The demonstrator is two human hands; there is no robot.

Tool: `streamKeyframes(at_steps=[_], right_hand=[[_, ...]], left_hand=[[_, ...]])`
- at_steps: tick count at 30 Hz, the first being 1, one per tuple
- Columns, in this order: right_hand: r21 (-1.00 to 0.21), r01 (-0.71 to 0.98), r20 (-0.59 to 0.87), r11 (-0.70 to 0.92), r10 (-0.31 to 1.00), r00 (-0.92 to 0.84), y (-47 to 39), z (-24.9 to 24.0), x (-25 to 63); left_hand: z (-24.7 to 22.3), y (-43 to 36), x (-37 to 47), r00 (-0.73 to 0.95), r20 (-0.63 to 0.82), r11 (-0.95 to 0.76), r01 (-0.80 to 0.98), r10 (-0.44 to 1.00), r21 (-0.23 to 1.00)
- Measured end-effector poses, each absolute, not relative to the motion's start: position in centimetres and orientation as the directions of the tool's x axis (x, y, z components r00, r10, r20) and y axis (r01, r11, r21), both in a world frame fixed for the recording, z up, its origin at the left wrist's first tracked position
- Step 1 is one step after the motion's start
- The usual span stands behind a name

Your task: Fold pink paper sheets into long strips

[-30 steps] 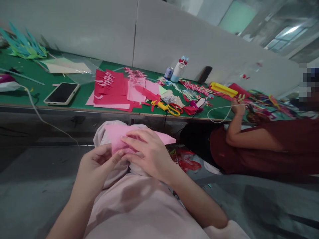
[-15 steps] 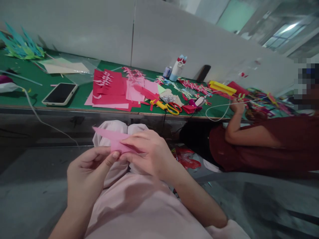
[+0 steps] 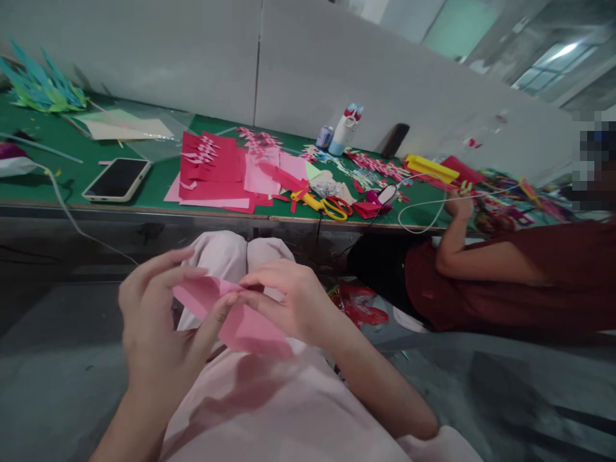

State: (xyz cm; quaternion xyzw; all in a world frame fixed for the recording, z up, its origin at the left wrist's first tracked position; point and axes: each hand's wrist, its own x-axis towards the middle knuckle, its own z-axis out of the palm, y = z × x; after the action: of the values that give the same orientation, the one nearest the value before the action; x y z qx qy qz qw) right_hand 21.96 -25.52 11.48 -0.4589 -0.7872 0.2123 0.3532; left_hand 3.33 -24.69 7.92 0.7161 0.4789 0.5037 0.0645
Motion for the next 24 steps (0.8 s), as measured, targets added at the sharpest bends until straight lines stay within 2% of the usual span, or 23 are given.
streamKeyframes(at_steps=[4,7,11,13,18,24], right_hand=[[-0.598,0.630,0.382,0.496,0.867,-0.320,-24.7,11.3,22.4],[-0.571,0.677,0.368,0.465,0.882,-0.295,-23.7,11.3,22.8],[-0.647,0.656,0.284,0.388,0.922,-0.264,-22.4,11.7,23.6],[-0.701,0.622,0.230,0.349,0.936,-0.266,-21.8,11.9,24.0],[-0.721,0.618,0.114,0.314,0.933,-0.341,-20.4,12.3,24.4],[-0.691,0.634,0.049,0.348,0.897,-0.440,-19.1,13.0,24.3]], left_hand=[[8.0,-23.5,2.8,0.114,0.454,-0.432,0.575,0.883,0.695],[7.8,-22.8,2.9,0.064,0.354,-0.333,0.526,0.933,0.782],[7.8,-21.8,3.0,-0.044,0.200,-0.161,0.440,0.979,0.884],[7.8,-21.4,3.0,-0.042,0.089,-0.068,0.363,0.995,0.929],[7.8,-20.5,2.8,0.224,-0.127,0.098,0.135,0.966,0.986],[7.3,-20.2,2.7,0.309,-0.242,0.211,0.130,0.920,0.969]])
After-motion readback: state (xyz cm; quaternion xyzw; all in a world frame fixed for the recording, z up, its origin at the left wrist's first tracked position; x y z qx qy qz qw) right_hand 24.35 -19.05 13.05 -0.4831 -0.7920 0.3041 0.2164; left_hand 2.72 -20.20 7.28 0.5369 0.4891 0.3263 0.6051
